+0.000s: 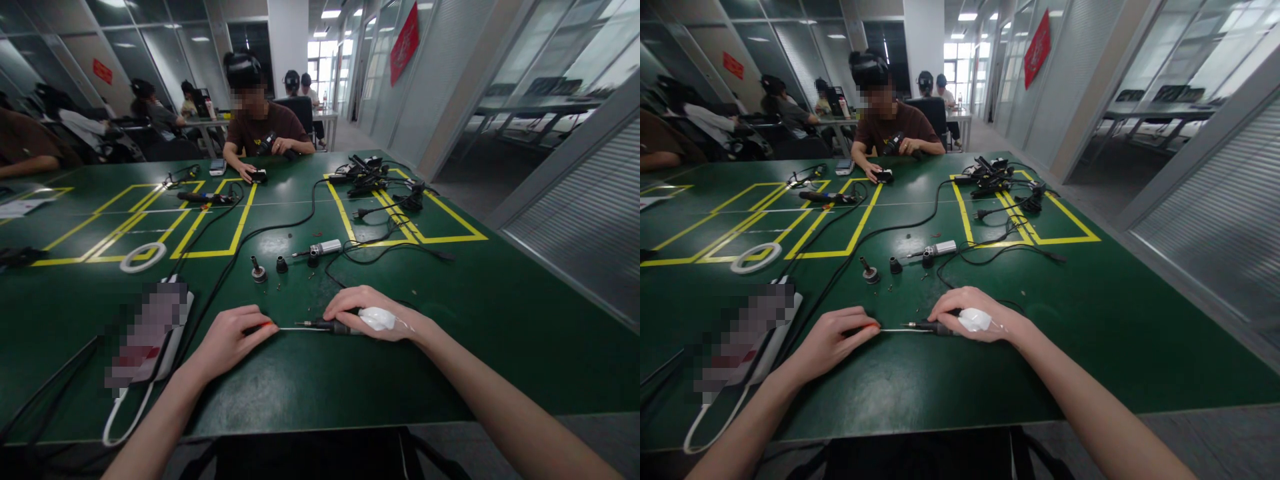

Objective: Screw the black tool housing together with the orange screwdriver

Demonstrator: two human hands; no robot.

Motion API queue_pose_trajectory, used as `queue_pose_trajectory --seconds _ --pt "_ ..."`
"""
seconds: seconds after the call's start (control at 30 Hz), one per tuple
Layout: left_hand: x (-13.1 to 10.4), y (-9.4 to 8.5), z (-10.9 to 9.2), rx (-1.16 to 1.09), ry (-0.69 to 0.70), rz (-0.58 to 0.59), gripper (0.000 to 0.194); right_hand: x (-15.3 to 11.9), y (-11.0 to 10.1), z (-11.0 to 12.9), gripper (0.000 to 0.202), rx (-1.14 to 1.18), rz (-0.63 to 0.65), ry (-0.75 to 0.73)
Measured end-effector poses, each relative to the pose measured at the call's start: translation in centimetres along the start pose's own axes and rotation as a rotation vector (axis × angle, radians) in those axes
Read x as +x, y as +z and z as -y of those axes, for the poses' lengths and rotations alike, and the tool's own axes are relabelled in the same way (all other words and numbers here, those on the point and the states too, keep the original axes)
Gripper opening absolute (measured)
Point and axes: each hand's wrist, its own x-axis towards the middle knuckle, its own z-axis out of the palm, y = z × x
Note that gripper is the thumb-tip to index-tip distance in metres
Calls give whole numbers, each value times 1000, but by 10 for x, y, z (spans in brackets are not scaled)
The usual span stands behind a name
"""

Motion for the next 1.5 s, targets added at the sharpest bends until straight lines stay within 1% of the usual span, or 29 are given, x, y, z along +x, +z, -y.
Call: queue_pose_trajectory --seconds 0.1,0.23,0.3,0.47,0.73,0.93,1.07,1.27,1.4,1.5 --pt "0 0 -2 -5 -11 6 34 0 0 0 26 -2 6 5" --pt "0 1 -5 -31 -32 -5 23 0 0 0 26 -1 5 10" --pt "-1 1 -6 -40 -56 -18 22 0 0 0 26 2 4 6" --pt "-2 2 -7 -82 -87 -49 27 0 0 1 26 2 10 18" --pt "-1 2 -3 -49 -40 -25 33 0 -1 0 27 2 20 13" --pt "0 1 3 -47 -13 16 38 -1 -1 0 27 -5 11 2" --pt "1 1 1 -34 4 22 41 -1 0 0 27 -5 15 10" --pt "-1 3 -6 -42 -42 -13 26 -1 0 0 27 -2 19 3" --pt "-3 5 -5 -27 -80 -45 22 -1 -1 1 27 -3 21 6" --pt "-3 5 -3 -41 -64 -51 22 -1 -1 1 28 -5 26 16"
